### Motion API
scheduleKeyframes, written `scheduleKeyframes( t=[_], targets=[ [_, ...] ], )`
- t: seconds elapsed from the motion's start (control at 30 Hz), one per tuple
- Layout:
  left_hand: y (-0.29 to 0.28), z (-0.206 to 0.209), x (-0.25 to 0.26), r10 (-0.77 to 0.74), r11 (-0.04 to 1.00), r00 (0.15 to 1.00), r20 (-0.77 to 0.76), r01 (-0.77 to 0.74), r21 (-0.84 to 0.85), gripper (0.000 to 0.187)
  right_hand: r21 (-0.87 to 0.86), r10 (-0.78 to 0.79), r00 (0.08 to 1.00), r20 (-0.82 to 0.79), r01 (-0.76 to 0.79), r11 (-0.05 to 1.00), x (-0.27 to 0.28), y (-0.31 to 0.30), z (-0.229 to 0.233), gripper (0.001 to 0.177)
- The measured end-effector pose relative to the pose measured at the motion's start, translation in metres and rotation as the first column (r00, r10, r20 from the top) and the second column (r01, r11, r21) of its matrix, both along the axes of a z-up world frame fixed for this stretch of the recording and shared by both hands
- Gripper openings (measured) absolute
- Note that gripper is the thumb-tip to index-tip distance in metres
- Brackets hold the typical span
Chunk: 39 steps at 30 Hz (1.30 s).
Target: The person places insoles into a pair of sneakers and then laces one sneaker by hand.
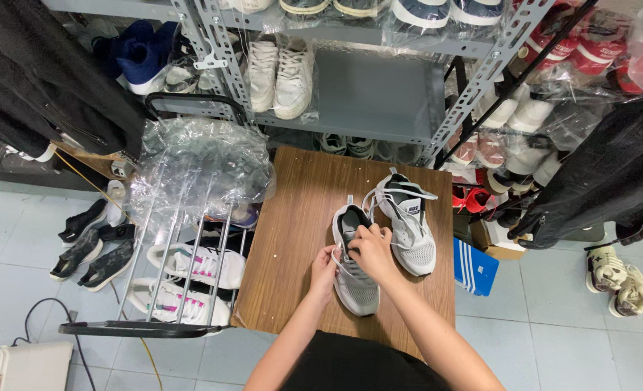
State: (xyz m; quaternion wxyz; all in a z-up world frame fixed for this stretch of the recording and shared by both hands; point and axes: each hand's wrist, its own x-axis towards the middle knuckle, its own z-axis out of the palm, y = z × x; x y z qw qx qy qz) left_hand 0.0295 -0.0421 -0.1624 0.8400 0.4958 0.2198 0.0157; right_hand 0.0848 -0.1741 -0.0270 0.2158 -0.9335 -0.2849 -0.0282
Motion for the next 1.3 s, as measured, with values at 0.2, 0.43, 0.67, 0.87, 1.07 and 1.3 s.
scheduleKeyframes(
  t=[0.2, 0.43, 0.67, 0.87, 1.07, 1.3],
  targets=[
    [0.011, 0.058, -0.005, -0.258, 0.593, 0.904, 0.34, -0.129, 0.794, 0.025, 0.071, 0.019, 0.999, -0.046, -0.015, 0.997, 0.006, -0.01, 0.001, 0.008],
    [0.032, 0.085, -0.002, -0.379, 0.398, 0.919, 0.111, 0.053, 0.916, 0.027, 0.343, -0.039, 0.881, -0.472, 0.224, 0.912, 0.033, -0.052, 0.011, 0.01],
    [0.049, 0.094, -0.001, -0.54, 0.46, 0.795, 0.277, 0.003, 0.888, 0.038, 0.813, 0.282, 0.763, -0.582, 0.555, 0.176, 0.031, -0.125, 0.07, 0.01],
    [0.041, 0.106, 0.013, -0.465, 0.366, 0.878, 0.109, 0.079, 0.927, 0.017, 0.83, 0.525, 0.657, -0.541, 0.516, 0.21, -0.036, -0.112, 0.088, 0.009],
    [0.003, 0.135, 0.035, -0.768, 0.033, 0.633, 0.098, -0.113, 0.993, 0.028, 0.748, 0.671, 0.342, -0.658, 0.398, 0.531, -0.091, -0.082, 0.087, 0.005],
    [-0.003, 0.15, 0.048, -0.848, -0.161, 0.526, -0.071, -0.127, 0.979, 0.017, 0.748, 0.671, 0.331, -0.664, 0.28, 0.602, -0.107, -0.072, 0.079, 0.013]
  ],
)
